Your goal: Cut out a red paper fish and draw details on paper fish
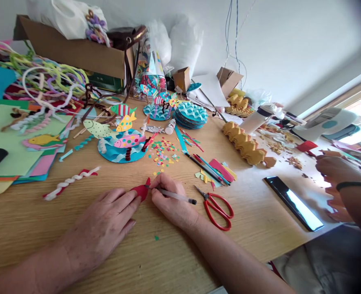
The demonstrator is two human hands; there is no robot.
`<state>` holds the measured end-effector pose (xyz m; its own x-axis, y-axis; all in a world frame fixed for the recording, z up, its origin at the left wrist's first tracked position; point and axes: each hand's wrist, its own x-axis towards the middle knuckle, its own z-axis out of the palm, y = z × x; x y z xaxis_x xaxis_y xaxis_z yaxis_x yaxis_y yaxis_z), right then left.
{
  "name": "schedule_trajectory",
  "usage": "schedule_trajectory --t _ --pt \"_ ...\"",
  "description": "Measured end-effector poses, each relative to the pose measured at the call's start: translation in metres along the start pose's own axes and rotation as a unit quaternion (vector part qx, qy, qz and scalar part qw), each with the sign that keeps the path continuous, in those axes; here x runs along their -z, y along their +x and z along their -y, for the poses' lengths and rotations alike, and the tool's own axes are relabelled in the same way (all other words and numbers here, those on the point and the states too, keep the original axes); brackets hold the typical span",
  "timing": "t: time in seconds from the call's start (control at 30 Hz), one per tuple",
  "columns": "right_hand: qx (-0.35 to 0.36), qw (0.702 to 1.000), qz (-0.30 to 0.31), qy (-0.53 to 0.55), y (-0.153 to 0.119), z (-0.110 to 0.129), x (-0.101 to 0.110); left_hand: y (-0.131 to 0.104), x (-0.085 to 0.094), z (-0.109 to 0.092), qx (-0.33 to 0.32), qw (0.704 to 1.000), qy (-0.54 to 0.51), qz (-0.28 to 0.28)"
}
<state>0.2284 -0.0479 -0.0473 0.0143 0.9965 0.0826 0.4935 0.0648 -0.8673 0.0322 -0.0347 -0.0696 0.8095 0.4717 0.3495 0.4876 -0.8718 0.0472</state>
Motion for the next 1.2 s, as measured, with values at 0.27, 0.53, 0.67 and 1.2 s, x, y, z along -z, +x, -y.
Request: schedule_trajectory --t 0.27,0.53,0.67,1.2 --pt "0.002 1.000 0.012 -0.009 -0.0018 0.0032 0.0027 -0.0009 -0.0006 0.0000 0.009 1.000 -0.011 0.005" --pt "-0.024 0.999 0.016 0.019 -0.0017 0.0028 0.0031 0.0006 0.0027 -0.0013 0.018 1.000 -0.010 0.018" --pt "-0.041 0.998 0.009 0.043 -0.0014 0.0041 0.0039 0.0024 0.0046 -0.0014 0.010 1.000 0.002 0.029" --pt "-0.007 1.000 0.011 -0.014 -0.0020 0.0042 0.0031 0.0000 0.0015 -0.0011 0.016 1.000 -0.012 0.010"
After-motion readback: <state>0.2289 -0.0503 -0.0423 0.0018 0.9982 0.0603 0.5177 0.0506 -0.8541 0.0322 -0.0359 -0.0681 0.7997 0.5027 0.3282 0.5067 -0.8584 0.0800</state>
